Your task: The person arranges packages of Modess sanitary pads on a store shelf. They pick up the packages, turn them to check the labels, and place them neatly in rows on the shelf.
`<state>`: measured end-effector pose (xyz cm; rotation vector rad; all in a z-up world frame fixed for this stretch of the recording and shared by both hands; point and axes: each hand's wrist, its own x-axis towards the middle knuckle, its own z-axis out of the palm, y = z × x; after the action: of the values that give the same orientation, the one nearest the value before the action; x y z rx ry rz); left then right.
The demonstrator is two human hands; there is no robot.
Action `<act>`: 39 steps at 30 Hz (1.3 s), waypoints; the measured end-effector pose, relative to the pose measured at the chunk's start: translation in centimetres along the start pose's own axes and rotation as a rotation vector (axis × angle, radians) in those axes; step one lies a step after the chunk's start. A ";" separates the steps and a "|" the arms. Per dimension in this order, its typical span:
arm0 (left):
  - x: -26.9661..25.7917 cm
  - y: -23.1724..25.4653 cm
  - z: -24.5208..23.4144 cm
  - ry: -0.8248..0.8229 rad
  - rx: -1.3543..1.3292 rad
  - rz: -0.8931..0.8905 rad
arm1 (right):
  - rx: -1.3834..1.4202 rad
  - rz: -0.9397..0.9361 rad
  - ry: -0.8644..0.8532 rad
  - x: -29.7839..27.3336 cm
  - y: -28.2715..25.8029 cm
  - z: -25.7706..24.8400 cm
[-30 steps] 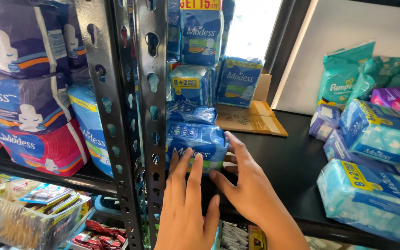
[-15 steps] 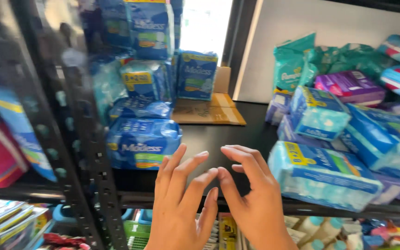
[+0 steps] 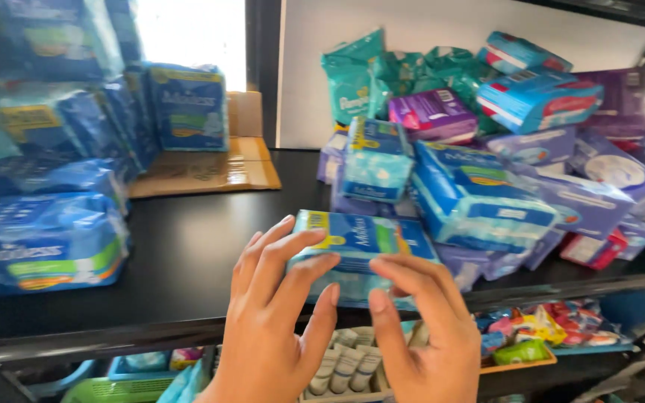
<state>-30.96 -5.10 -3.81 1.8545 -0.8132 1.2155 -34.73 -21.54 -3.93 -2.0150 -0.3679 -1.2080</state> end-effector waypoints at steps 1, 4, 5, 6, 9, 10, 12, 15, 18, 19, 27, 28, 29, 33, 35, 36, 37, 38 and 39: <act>0.6 0.6 0.7 -0.010 -0.017 0.024 | -0.038 -0.010 0.039 0.1 0.8 -0.9; 2.8 2.2 2.8 -0.103 -0.095 0.052 | -0.115 -0.036 0.147 0.8 3.4 -3.6; 3.5 2.7 3.7 -0.103 -0.099 0.056 | -0.119 -0.037 0.151 1.1 3.9 -4.4; 4.2 3.3 4.5 -0.122 -0.117 0.079 | -0.144 -0.024 0.196 1.4 4.5 -5.1; 5.7 4.6 7.1 -0.146 -0.134 0.124 | -0.185 -0.002 0.261 2.0 6.4 -7.3; 6.3 5.0 8.0 -0.147 -0.132 0.146 | -0.199 0.005 0.280 2.2 7.0 -8.0; 6.9 5.3 9.3 -0.146 -0.098 0.142 | -0.186 -0.001 0.289 2.3 8.5 -9.0; 7.5 5.4 10.7 -0.150 0.013 0.132 | -0.146 -0.005 0.299 2.3 10.6 -10.1; 7.9 5.2 11.5 -0.182 0.135 0.114 | -0.112 0.002 0.295 2.8 12.2 -10.9; 7.9 5.1 11.7 -0.214 0.177 0.098 | -0.107 0.014 0.287 2.9 12.6 -11.0; 8.3 5.5 12.7 -0.304 0.285 -0.019 | -0.045 0.066 0.176 4.4 13.9 -11.3; 8.3 5.5 12.7 -0.308 0.280 -0.015 | -0.034 0.076 0.146 4.6 13.8 -11.2; 8.3 5.5 12.8 -0.308 0.283 -0.017 | -0.032 0.077 0.144 4.7 13.9 -11.2; 7.9 4.9 13.3 -0.361 0.236 -0.052 | -0.038 0.090 0.082 5.2 14.0 -10.9; 7.8 4.6 13.5 -0.366 0.196 -0.033 | -0.038 0.081 0.072 5.2 14.1 -10.8; 7.7 4.6 13.4 -0.358 0.131 -0.020 | -0.018 0.099 0.089 5.1 14.2 -10.7; 7.6 4.6 13.4 -0.350 0.065 -0.007 | 0.001 0.117 0.106 4.9 14.2 -10.7; 7.7 4.8 13.1 -0.349 0.068 -0.008 | 0.003 0.115 0.105 4.8 14.6 -10.6; 7.8 5.1 12.8 -0.337 -0.001 0.016 | 0.089 0.096 0.136 4.6 14.9 -10.5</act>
<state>-26.73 -19.41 1.46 2.0871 -1.0094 0.9217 -30.41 -39.83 -3.81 -1.8424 -0.2509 -1.2391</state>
